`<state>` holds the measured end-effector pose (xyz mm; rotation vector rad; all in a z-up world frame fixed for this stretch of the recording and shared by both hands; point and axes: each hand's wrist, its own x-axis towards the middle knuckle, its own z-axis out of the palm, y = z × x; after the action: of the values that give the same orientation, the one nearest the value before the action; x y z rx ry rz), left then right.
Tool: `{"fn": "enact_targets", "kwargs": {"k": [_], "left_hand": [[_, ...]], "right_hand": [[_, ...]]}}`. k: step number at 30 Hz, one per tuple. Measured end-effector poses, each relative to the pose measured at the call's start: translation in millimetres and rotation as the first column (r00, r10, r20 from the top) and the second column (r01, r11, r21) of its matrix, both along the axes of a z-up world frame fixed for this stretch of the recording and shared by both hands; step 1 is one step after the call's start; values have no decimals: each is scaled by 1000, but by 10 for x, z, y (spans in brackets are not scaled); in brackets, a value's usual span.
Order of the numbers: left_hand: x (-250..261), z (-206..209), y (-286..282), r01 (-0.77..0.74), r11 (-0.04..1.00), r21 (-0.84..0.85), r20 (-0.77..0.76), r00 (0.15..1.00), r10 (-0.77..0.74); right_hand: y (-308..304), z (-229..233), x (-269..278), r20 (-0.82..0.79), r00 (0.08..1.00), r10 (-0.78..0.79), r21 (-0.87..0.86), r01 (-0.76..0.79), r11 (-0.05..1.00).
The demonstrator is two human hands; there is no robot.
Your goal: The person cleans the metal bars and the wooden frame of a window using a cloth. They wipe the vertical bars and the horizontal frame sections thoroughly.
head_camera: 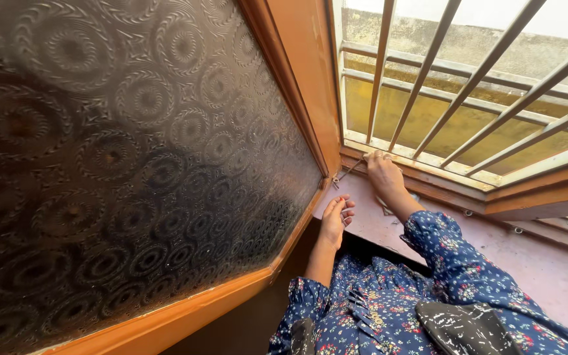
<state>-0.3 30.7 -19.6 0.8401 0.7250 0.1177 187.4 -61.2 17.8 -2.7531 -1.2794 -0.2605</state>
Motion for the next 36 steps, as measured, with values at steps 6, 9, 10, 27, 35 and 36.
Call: {"fn": "enact_targets", "kwargs": {"k": [6, 9, 10, 27, 35, 36], "left_hand": [[-180, -21, 108, -48, 999, 18, -14, 999, 48], [-250, -88, 172, -81, 997, 2, -1, 997, 81], [-235, -108, 195, -78, 997, -1, -9, 997, 78], [-87, -208, 99, 10, 1000, -15, -36, 999, -11], [-129, -255, -11, 52, 999, -11, -75, 996, -53], [-153, -240, 3, 48, 999, -6, -73, 996, -49]], "right_hand": [[-32, 300, -198, -171, 978, -115, -158, 88, 983], [26, 402, -316, -114, 990, -77, 167, 96, 981], [58, 416, -309, -66, 998, 16, 226, -1, 974], [-25, 241, -271, 177, 978, 114, 330, -168, 929], [463, -61, 105, 329, 915, 232, 153, -295, 943], [463, -81, 116, 333, 920, 207, 130, -262, 956]]}}
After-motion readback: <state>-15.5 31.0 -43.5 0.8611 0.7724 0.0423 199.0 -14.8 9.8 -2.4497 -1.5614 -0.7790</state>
